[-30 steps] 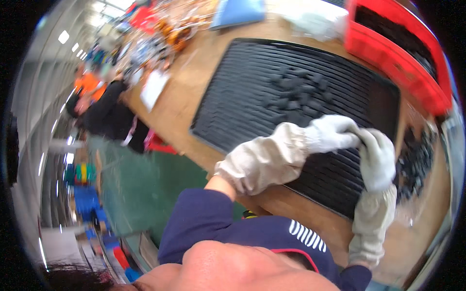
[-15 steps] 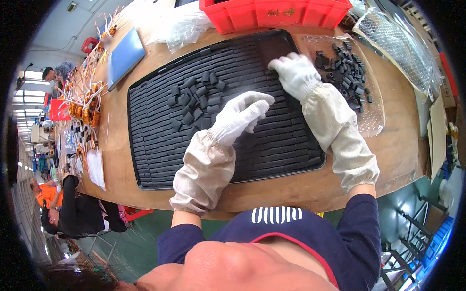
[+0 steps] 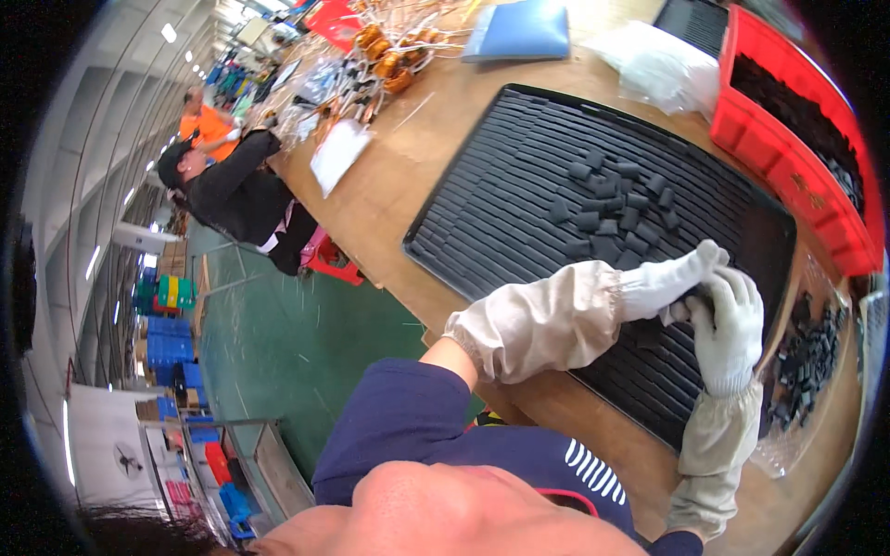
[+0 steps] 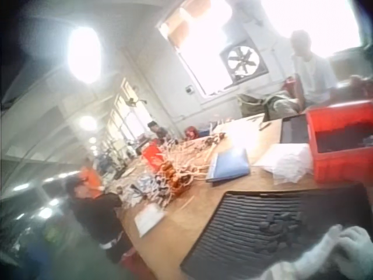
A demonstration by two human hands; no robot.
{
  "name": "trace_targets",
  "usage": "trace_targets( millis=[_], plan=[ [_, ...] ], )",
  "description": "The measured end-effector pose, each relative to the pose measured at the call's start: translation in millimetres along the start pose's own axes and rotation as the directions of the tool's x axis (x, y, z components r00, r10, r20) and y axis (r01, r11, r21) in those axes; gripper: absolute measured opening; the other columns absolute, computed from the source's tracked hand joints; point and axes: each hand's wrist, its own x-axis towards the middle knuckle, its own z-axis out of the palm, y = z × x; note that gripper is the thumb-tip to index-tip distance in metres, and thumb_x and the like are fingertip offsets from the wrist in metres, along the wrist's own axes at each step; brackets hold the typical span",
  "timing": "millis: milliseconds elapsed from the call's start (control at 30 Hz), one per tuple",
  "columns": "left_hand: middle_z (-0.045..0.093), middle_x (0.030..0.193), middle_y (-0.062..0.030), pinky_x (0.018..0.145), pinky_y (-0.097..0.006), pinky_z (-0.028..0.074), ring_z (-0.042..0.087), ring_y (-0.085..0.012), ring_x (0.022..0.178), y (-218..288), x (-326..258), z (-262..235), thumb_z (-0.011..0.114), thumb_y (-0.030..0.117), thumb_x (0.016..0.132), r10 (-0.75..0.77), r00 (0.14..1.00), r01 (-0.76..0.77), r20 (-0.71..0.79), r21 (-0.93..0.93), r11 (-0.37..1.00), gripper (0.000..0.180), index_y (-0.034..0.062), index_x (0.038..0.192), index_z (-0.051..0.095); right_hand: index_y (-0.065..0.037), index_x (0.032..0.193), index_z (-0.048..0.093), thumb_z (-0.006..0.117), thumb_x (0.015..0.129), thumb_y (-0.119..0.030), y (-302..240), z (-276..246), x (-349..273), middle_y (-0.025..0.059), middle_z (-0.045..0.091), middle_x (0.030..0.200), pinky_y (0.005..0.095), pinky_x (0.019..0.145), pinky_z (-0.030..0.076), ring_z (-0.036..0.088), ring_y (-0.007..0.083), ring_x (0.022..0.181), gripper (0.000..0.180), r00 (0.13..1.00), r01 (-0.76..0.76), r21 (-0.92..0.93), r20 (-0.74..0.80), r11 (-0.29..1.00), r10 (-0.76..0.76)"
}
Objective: The person is assembling small black plastic components by hand. They pick up a cylindrical piece and a cap-like piece, fit them together, and place the assembled unit onto a black tray. This process is repeated continuously throughout the video.
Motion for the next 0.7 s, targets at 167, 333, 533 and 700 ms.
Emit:
trace_targets(
  millis=[167,333,533,700],
  plan=[
    [0.058,0.084,-0.0022,0.054,-0.023,0.044,0.053,-0.0072,0.064,10.9,0.1,3.1,0.051,0.072,0.092,0.176,0.977,-0.181,0.122,0.03,0.983,0.083,0.0098,0.146,0.044,-0.001,0.099,0.066,0.067,0.072,0.009,14.0,-0.5,-14.3,0.0133,0.066,0.105,0.0398,0.091,0.049,0.063,0.0325,0.103,0.029,0.988,-0.121,0.088,-0.084,0.989,0.128],
    [0.061,0.084,-0.0009,0.059,-0.022,0.047,0.054,-0.0068,0.068,17.8,-4.9,2.9,0.063,0.06,0.092,0.069,0.984,-0.073,0.164,0.022,0.997,0.062,0.0062,0.123,0.061,-0.003,0.1,0.066,0.064,0.077,0.01,30.1,-13.6,-16.2,0.0134,0.065,0.108,0.0393,0.092,0.049,0.063,0.0312,0.103,0.027,0.985,-0.115,0.077,-0.124,0.99,0.124],
    [0.063,0.087,-0.0004,0.06,-0.022,0.047,0.054,-0.0068,0.069,10.8,-4.0,5.4,0.064,0.056,0.093,0.103,0.986,-0.087,0.133,-0.12,0.989,0.054,0.0072,0.116,0.063,-0.002,0.099,0.066,0.064,0.075,0.01,28.0,-21.9,-14.5,0.0137,0.065,0.109,0.0394,0.092,0.049,0.063,0.0322,0.104,0.027,0.994,-0.053,0.043,-0.089,0.998,0.057],
    [0.063,0.085,0.0002,0.06,-0.022,0.048,0.054,-0.0067,0.069,8.1,-1.3,6.6,0.067,0.049,0.094,0.117,0.986,-0.101,0.117,-0.139,0.985,0.048,0.0067,0.115,0.064,-0.002,0.099,0.065,0.064,0.073,0.012,28.5,-21.5,-15.2,0.014,0.065,0.109,0.0401,0.092,0.049,0.062,0.0324,0.104,0.029,0.994,-0.087,0.101,-0.051,0.991,0.092]
  ],
)
